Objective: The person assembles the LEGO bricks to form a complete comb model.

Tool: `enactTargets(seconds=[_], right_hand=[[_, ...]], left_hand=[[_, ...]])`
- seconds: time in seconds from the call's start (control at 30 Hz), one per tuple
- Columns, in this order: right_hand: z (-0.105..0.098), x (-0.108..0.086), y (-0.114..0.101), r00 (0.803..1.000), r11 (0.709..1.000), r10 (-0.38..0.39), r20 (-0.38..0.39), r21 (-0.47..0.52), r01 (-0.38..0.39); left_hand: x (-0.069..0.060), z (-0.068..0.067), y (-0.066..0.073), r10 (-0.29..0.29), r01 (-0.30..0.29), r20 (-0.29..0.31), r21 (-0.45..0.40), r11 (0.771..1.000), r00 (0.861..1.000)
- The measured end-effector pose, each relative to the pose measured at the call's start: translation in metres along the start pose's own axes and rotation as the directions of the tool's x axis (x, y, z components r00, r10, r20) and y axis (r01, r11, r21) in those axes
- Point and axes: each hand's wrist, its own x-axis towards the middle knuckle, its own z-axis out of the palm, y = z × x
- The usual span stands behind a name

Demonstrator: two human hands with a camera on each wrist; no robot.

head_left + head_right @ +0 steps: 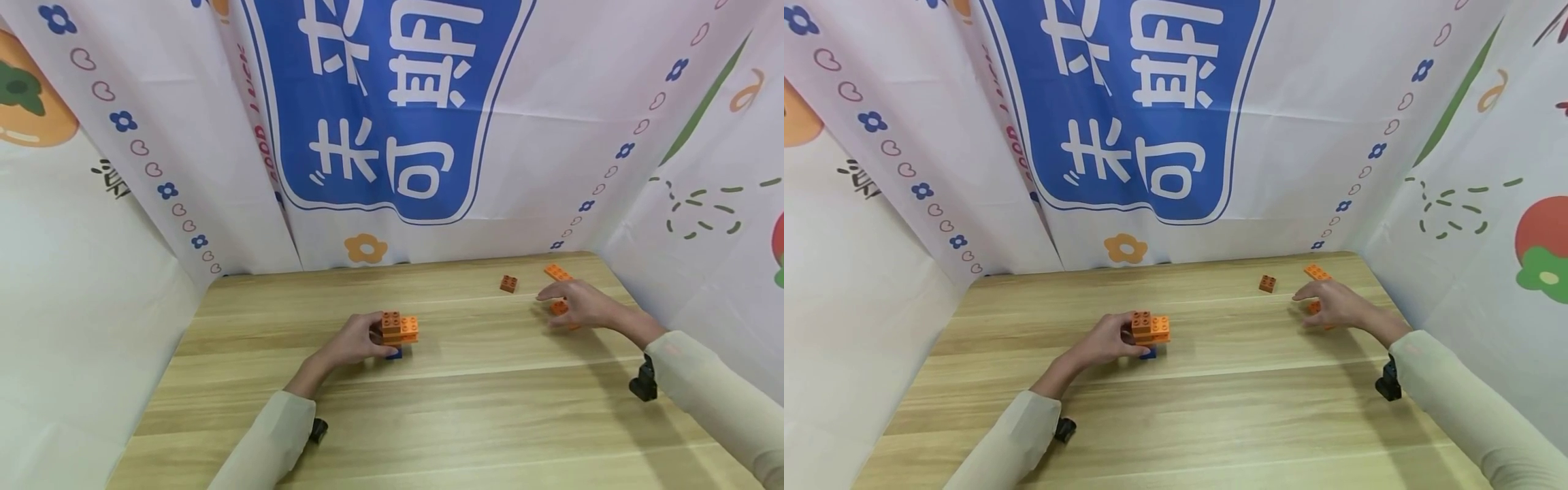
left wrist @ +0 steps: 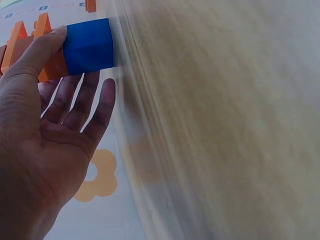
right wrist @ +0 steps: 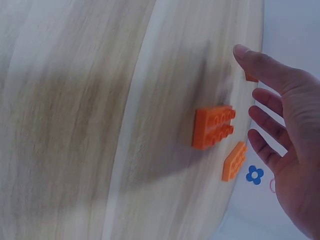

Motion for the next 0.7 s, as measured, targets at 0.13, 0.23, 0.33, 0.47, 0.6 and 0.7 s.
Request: enactTargets(seconds=[0.13,0.23,0.33,0.47,0.6,0.7], right_hand=[[0.000,-0.003,0.005,1.000,1.000,0.009,0.008,-0.003,-0.009],[0.001,-0.007,0.007,1.000,1.000,0.005,0.011,-0.022,-0.005],[0.002,-0.010,0.010,1.000,0.999,0.019,0.017,-0.031,-0.019],[0.004,-0.014,0.013,0.999,0.999,0.036,0.014,-0.041,-0.035],[0.005,-0.016,0.018,1.000,0.997,0.019,-0.003,-0.079,-0.019],[0.006,-0.018,0.021,1.000,0.995,0.013,-0.012,-0.095,-0.014]], left_hand=[[0.001,-0.001,0.000,0.005,-0.005,0.002,-0.002,1.000,1.000],[0.001,-0.001,-0.001,0.012,-0.012,0.003,-0.001,1.000,1.000],[0.001,0.000,-0.003,0.009,-0.009,0.004,0.000,1.000,1.000],[0.001,0.001,-0.003,0.006,-0.006,0.004,-0.001,1.000,1.000],[0.001,0.001,-0.003,0.011,-0.011,0.001,-0.003,1.000,1.000],[0.001,0.000,-0.003,0.010,-0.010,0.001,-0.007,1.000,1.000]])
